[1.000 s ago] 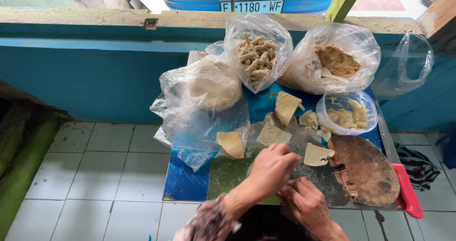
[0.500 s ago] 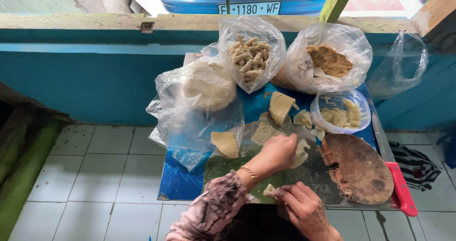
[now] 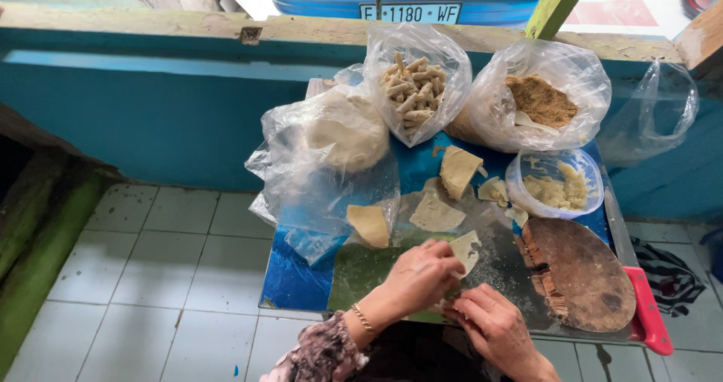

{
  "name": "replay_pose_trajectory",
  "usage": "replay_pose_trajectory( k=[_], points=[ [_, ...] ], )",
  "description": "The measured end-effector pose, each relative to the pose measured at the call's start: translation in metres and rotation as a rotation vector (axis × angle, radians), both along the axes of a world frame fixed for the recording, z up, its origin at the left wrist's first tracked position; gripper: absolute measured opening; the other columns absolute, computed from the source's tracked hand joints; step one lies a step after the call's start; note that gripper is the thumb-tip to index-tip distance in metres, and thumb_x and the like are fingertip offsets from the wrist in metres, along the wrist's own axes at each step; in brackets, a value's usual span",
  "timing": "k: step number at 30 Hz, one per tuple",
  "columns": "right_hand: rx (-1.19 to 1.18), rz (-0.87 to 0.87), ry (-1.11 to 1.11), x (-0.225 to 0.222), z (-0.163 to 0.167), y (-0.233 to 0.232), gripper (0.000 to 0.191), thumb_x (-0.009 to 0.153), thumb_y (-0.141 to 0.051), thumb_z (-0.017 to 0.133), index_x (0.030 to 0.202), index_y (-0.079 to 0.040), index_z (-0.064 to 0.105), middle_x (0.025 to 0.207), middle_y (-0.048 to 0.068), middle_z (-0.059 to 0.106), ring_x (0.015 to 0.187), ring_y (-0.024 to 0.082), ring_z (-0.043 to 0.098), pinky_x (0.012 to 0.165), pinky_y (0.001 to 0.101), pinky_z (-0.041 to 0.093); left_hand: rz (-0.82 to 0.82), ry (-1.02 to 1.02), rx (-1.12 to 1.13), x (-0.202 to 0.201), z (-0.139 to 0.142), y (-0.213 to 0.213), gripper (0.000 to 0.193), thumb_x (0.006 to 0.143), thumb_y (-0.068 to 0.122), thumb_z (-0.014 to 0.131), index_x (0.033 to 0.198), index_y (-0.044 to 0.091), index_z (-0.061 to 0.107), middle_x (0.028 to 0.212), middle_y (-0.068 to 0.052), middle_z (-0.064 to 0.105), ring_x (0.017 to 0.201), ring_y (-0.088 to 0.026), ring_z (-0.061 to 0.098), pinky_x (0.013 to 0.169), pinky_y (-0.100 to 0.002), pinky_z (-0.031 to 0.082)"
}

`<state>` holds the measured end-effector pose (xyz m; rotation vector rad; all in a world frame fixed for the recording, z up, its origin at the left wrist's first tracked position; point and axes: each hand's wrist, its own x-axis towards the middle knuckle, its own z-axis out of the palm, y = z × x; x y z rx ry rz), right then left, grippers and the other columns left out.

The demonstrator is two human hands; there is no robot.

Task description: The person sits at a table by a window and folds filled dough pastries. They take a flat dough wrapper, spoon filling from a plastic container onto it, fold the wrapper over the filling, and set the folded piece on the table with other finished pieces.

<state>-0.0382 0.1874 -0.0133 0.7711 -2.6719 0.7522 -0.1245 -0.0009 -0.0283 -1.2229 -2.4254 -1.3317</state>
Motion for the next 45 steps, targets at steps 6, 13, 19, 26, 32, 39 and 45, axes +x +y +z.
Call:
replay_pose_trajectory(
  k=[6,13,19,26,32,39,45],
  points=[
    [-0.090,-0.040,-0.055,0.004,-0.004,0.018,0.016,0.077,-0.011,0.079,0.092,-0.007,0.074,0.091,0.004,0.074,0.083,0.024,0.069,0.071,0.0336,0.056,0.005,0.004,-0.206,0.011,0.000,-0.006,0.003,0.089,0.014,0.072,0.089,0.014,0.074,0.100,-0.005,0.067,0.101,-0.027,0.062,0.081,-0.042,0.048],
    [-0.434,-0.198,-0.528,-0.009,-0.015,0.039,0.013,0.081,-0.007,0.077,0.093,-0.001,0.079,0.092,0.006,0.079,0.081,0.016,0.073,0.069,0.0289,0.057,-0.023,-0.150,0.106,0.017,0.002,-0.043,0.016,0.089,0.006,0.069,0.102,0.012,0.075,0.108,-0.005,0.072,0.100,-0.027,0.070,0.085,-0.038,0.055],
    [-0.356,-0.357,-0.341,-0.036,0.002,0.025,0.015,0.083,-0.007,0.077,0.097,-0.004,0.079,0.091,0.004,0.077,0.075,0.016,0.070,0.063,0.0300,0.054,0.111,-0.263,0.145,0.013,0.011,-0.045,0.013,0.089,0.007,0.070,0.100,0.010,0.077,0.101,-0.007,0.072,0.086,-0.026,0.072,0.076,-0.036,0.058],
    [-0.033,-0.106,0.132,-0.028,-0.001,-0.002,0.018,0.078,-0.007,0.077,0.096,-0.006,0.075,0.095,0.005,0.073,0.084,0.024,0.069,0.072,0.0354,0.056,0.073,-0.021,0.162,0.021,-0.006,-0.031,0.012,0.085,0.008,0.075,0.096,0.009,0.073,0.100,-0.007,0.069,0.094,-0.027,0.066,0.081,-0.038,0.053],
    [-0.121,-0.160,-0.009,-0.032,-0.008,0.003,0.017,0.075,-0.008,0.078,0.092,-0.010,0.078,0.091,0.003,0.071,0.085,0.023,0.066,0.069,0.0338,0.055,0.158,0.070,0.071,0.026,-0.016,-0.014,0.010,0.088,0.013,0.076,0.093,0.009,0.068,0.094,-0.005,0.066,0.092,-0.025,0.062,0.079,-0.037,0.049],
    [-0.134,-0.280,-0.238,-0.041,-0.013,0.006,0.010,0.078,-0.015,0.080,0.084,-0.008,0.076,0.082,0.005,0.067,0.079,0.023,0.066,0.065,0.0338,0.053,0.261,0.264,0.051,0.035,-0.021,-0.002,0.009,0.087,0.009,0.070,0.094,0.009,0.063,0.098,-0.004,0.065,0.095,-0.024,0.061,0.083,-0.037,0.049],
    [-0.303,-0.209,-0.281,-0.041,-0.004,0.019,0.014,0.086,-0.015,0.074,0.097,-0.006,0.075,0.091,0.003,0.072,0.077,0.023,0.072,0.069,0.0331,0.056,0.196,0.129,0.000,0.026,-0.028,-0.002,0.006,0.088,0.010,0.071,0.086,0.009,0.065,0.090,-0.006,0.063,0.088,-0.025,0.061,0.076,-0.037,0.049]
  ],
)
